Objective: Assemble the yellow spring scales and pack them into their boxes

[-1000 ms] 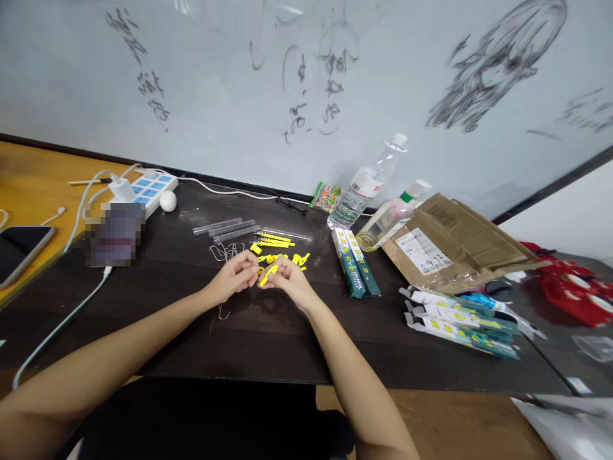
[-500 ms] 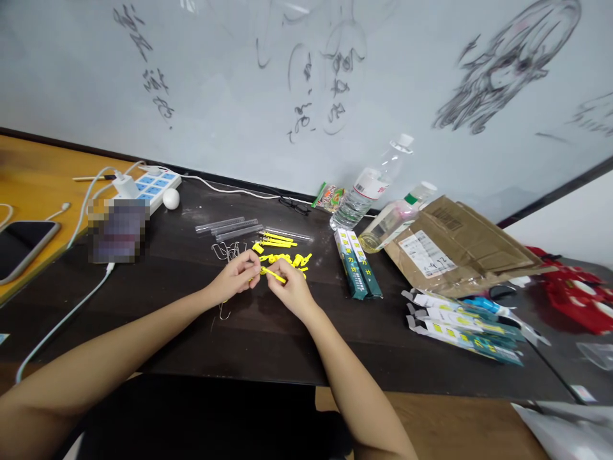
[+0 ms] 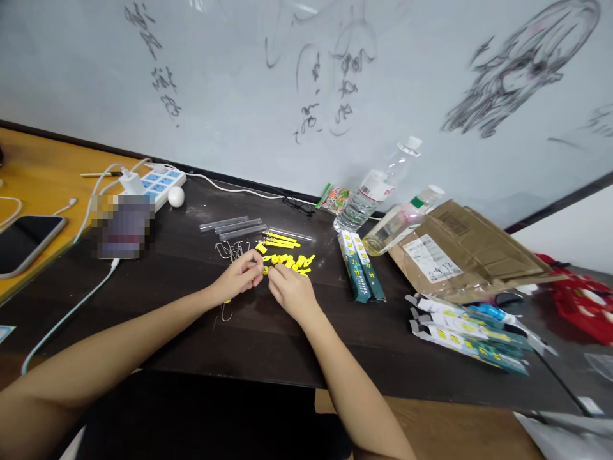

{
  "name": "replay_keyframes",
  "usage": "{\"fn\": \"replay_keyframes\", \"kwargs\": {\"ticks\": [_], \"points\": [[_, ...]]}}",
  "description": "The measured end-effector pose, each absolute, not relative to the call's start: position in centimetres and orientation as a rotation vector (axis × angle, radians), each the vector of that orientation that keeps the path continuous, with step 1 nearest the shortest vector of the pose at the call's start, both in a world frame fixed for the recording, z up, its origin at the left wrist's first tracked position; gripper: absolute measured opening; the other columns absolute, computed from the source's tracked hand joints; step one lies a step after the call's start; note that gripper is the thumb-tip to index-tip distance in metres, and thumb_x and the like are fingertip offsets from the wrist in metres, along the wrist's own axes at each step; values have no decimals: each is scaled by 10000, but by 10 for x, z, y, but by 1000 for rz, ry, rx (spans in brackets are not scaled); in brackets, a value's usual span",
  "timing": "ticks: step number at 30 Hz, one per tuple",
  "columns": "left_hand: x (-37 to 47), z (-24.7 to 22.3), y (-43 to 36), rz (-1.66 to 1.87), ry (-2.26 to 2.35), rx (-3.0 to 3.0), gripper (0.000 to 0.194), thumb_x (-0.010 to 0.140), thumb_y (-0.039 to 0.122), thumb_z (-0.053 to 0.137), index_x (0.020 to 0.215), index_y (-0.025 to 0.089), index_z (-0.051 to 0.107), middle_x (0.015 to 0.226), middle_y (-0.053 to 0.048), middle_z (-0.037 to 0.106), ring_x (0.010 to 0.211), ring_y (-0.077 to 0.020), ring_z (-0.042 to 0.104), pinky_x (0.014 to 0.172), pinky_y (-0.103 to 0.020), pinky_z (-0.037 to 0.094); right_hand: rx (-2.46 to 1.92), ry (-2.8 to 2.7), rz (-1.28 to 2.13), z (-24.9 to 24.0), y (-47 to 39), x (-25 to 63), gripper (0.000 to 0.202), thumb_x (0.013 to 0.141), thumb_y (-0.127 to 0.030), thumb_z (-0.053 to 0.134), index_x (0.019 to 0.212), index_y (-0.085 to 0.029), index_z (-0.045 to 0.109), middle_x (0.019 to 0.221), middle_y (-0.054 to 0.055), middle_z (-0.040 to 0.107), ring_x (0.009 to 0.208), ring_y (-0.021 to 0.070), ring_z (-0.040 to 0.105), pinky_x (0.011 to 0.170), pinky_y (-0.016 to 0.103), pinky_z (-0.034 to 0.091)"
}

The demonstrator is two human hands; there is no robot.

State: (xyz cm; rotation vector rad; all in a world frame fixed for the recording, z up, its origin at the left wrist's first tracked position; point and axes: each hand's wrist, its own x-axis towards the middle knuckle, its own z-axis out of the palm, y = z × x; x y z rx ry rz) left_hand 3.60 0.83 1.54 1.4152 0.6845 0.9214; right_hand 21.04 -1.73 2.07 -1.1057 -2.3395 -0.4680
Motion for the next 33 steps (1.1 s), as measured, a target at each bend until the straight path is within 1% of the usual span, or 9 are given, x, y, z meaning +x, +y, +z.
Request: {"fn": "replay_keyframes", "kwargs": {"ticks": [3, 6, 12, 18, 22, 24, 26, 28, 33], "points": [[38, 11, 10, 910, 657, 1358, 239, 865, 407, 497, 830, 208, 370, 535, 96, 449, 373, -27, 277, 382, -151, 192, -1122, -2367, -556, 19, -18, 209, 175, 936, -192, 451, 829, -179, 589, 721, 26, 600, 614, 115, 552, 558, 229, 318], [39, 9, 9, 927, 669, 1394, 241, 867, 410, 494, 832, 206, 372, 538, 95, 437, 397, -36, 301, 403, -157, 217, -1132, -2370, -502, 17, -19, 206, 177, 949, -210, 438, 847, -186, 580, 738, 28, 585, 623, 120, 540, 546, 233, 309], [35, 11, 6, 1026, 778, 1741, 132, 903, 300, 433, 835, 188, 422, 601, 65, 462, 531, -71, 415, 552, -200, 330, -1157, -2157, 40, 12, -21, 198, 131, 942, -208, 411, 856, -199, 509, 812, 38, 540, 715, 144, 535, 612, 237, 381], [32, 17, 3, 1039, 891, 2032, 118, 921, 272, 402, 853, 190, 453, 649, 53, 466, 561, -90, 427, 589, -220, 322, -1070, -1909, 359, 5, -21, 194, 52, 900, -211, 466, 849, -216, 475, 801, 11, 506, 730, 147, 517, 676, 276, 409], [31, 19, 1, 1023, 880, 2069, 113, 928, 265, 392, 869, 191, 455, 673, 47, 480, 568, -94, 443, 591, -220, 330, -1007, -1737, 592, 5, -23, 190, 81, 883, -244, 504, 819, -221, 462, 766, -9, 487, 667, 122, 482, 614, 260, 400], [30, 19, 2, 1024, 871, 2096, 121, 932, 270, 387, 871, 191, 457, 696, 39, 492, 582, -96, 451, 599, -221, 337, -988, -1576, 861, 9, -25, 187, 132, 879, -305, 532, 822, -231, 439, 695, -42, 446, 538, 88, 409, 490, 217, 353], [29, 19, 2, 1033, 876, 2127, 125, 933, 273, 387, 875, 192, 462, 725, 31, 505, 600, -98, 459, 609, -224, 342, -932, -1394, 1190, 14, -26, 184, 204, 864, -362, 561, 822, -248, 398, 586, -93, 344, 421, 61, 259, 378, 172, 237], [28, 19, 3, 1045, 879, 2145, 123, 931, 270, 387, 877, 192, 466, 743, 25, 514, 613, -101, 464, 616, -227, 346, -856, -1256, 1451, 19, -27, 183, 260, 839, -378, 595, 816, -259, 365, 531, -123, 245, 395, 51, 145, 340, 142, 143], [29, 20, 3, 1060, 813, 2091, 104, 927, 258, 390, 872, 192, 449, 693, 41, 491, 593, -95, 454, 611, -224, 346, -751, -1093, 1648, 25, -27, 185, 250, 818, -322, 589, 801, -253, 349, 539, -120, 247, 408, 45, 135, 346, 120, 120]]}}
